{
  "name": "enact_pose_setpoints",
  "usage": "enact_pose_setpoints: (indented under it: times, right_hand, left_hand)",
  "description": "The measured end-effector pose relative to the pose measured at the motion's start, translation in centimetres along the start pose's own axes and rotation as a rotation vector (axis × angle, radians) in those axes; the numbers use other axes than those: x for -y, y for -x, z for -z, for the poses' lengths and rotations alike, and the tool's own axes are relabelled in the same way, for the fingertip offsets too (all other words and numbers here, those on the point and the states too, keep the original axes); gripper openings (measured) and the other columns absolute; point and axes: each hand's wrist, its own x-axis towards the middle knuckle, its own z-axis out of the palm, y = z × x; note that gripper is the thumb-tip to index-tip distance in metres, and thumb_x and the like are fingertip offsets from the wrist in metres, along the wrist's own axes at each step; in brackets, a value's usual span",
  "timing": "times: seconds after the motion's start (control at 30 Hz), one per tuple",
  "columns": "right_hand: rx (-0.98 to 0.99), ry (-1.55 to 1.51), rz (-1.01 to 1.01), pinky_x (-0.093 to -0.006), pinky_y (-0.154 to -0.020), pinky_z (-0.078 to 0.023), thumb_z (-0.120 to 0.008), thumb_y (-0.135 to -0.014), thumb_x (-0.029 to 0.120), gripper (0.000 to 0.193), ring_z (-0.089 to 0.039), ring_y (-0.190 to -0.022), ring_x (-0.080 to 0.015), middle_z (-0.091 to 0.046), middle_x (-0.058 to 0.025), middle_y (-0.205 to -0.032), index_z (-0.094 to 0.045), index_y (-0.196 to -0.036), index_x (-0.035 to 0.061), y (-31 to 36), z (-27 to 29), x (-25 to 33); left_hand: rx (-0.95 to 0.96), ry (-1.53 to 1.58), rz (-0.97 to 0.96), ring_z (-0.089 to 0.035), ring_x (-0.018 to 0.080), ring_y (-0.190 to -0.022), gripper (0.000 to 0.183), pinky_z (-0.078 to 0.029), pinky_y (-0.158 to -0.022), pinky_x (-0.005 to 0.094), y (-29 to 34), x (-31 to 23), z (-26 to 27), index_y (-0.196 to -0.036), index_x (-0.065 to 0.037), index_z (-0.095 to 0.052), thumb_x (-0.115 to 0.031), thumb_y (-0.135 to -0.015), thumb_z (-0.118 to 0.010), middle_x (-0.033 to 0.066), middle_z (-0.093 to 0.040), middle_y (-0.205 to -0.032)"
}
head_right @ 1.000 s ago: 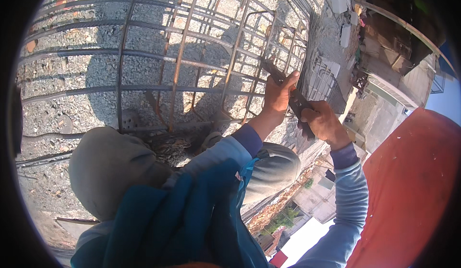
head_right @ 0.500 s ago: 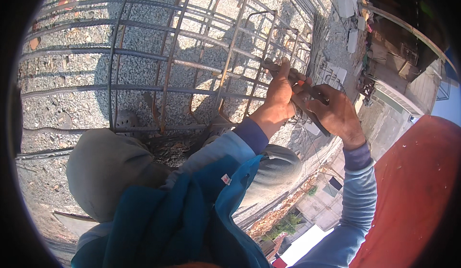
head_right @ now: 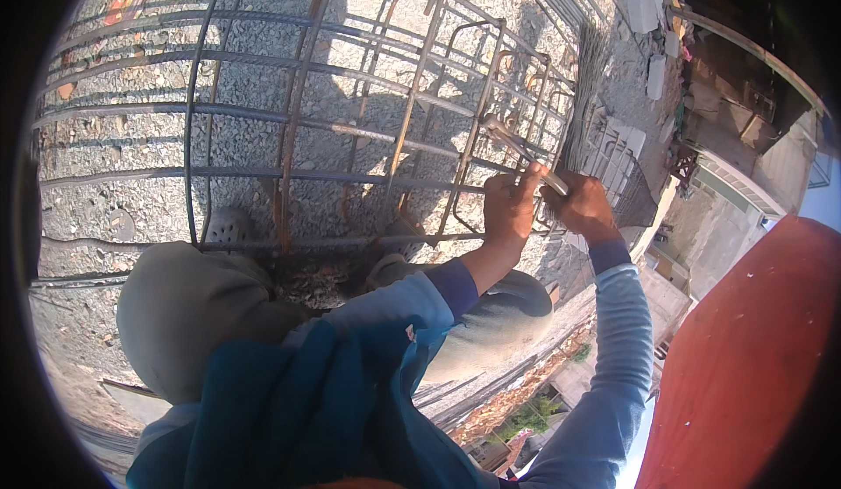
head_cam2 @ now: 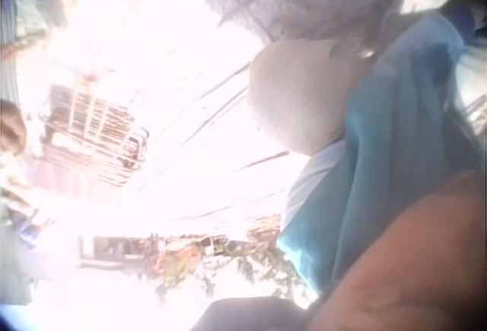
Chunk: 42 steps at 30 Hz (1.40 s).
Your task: The person constructs a rebar cage by positioning metal bars and securing them with wire using pliers.
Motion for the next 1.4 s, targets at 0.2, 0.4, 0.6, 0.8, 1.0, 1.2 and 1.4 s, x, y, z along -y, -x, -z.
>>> enact_pose_setpoints:
  times: [0.2,0.4,0.6,0.8,1.0,1.2,1.4]
  right_hand:
    - [-0.107,-0.148,0.082,-0.0405,-0.065,-0.051,-0.070,-0.075,0.021,0.023,-0.065,-0.071,-0.0341,-0.065,-0.0185,-0.076,-0.066,-0.090,0.0046,-2.2,-3.1,-2.5]
    - [-0.211,-0.251,0.166,-0.0390,-0.064,-0.050,-0.071,-0.074,0.020,0.020,-0.064,-0.069,-0.0350,-0.064,-0.0175,-0.076,-0.065,-0.084,0.0036,-3.7,-6.3,-3.5]
    - [-0.186,-0.236,0.040,-0.0385,-0.063,-0.049,-0.069,-0.076,0.020,0.020,-0.063,-0.065,-0.0300,-0.064,-0.0162,-0.072,-0.066,-0.083,0.0024,-2.8,-5.1,-2.5]
    - [0.663,-0.936,-0.242,-0.0287,-0.047,-0.048,-0.067,-0.077,0.016,0.021,-0.059,-0.051,-0.0157,-0.063,-0.0096,-0.066,-0.065,-0.083,-0.0042,2.8,0.6,0.3]
    - [0.395,-0.194,-0.067,-0.0371,-0.059,-0.052,-0.074,-0.075,0.020,0.036,-0.062,-0.062,-0.0252,-0.059,-0.0117,-0.068,-0.058,-0.091,-0.0083,4.3,4.2,4.9]
    - [-0.388,0.584,0.157,-0.0444,-0.070,-0.051,-0.059,-0.076,0.010,0.031,-0.063,-0.076,-0.0338,-0.057,-0.0159,-0.089,-0.052,-0.104,-0.0004,5.1,2.6,6.0]
    - [-0.167,0.335,-0.141,-0.0475,-0.072,-0.051,-0.066,-0.076,0.019,0.021,-0.064,-0.081,-0.0376,-0.065,-0.0193,-0.082,-0.056,-0.089,0.0055,3.2,1.1,3.8]
  left_hand:
    - [0.034,0.012,-0.005,-0.051,0.0161,-0.068,0.061,-0.043,-0.063,0.0310,-0.4,1.2,0.5,-0.095,0.005,-0.053,-0.052,-0.080,-0.069,0.0100,-0.054,-0.078]
    - [0.077,0.037,0.141,-0.052,0.0158,-0.065,0.058,-0.043,-0.063,0.0307,-1.6,0.3,1.2,-0.090,0.002,-0.055,-0.052,-0.079,-0.070,0.0079,-0.055,-0.069]
    - [0.079,0.047,0.130,-0.051,0.0149,-0.068,0.063,-0.044,-0.066,0.0299,-1.0,0.6,0.7,-0.096,0.004,-0.053,-0.053,-0.077,-0.072,0.0076,-0.057,-0.075]
    - [0.472,0.407,0.211,-0.056,0.0170,-0.091,0.057,-0.045,-0.082,0.0313,-1.7,-3.4,1.9,-0.115,-0.003,-0.052,-0.046,-0.081,-0.070,0.0094,-0.059,-0.100]
    - [0.474,0.828,0.439,-0.055,0.0159,-0.070,0.041,-0.051,-0.066,0.0363,-1.5,-5.3,0.4,-0.081,-0.012,-0.053,-0.052,-0.086,-0.062,-0.0019,-0.046,-0.064]
    - [-0.025,0.761,0.549,-0.046,0.0128,-0.060,0.041,-0.042,-0.059,0.0295,-1.1,-9.3,-3.1,-0.074,-0.011,-0.049,-0.048,-0.093,-0.053,-0.0021,-0.043,-0.061]
    - [0.165,0.520,0.483,-0.043,0.0140,-0.063,0.055,-0.039,-0.065,0.0337,-1.7,-6.8,-2.5,-0.068,-0.012,-0.049,-0.064,-0.083,-0.057,-0.0005,-0.051,-0.067]
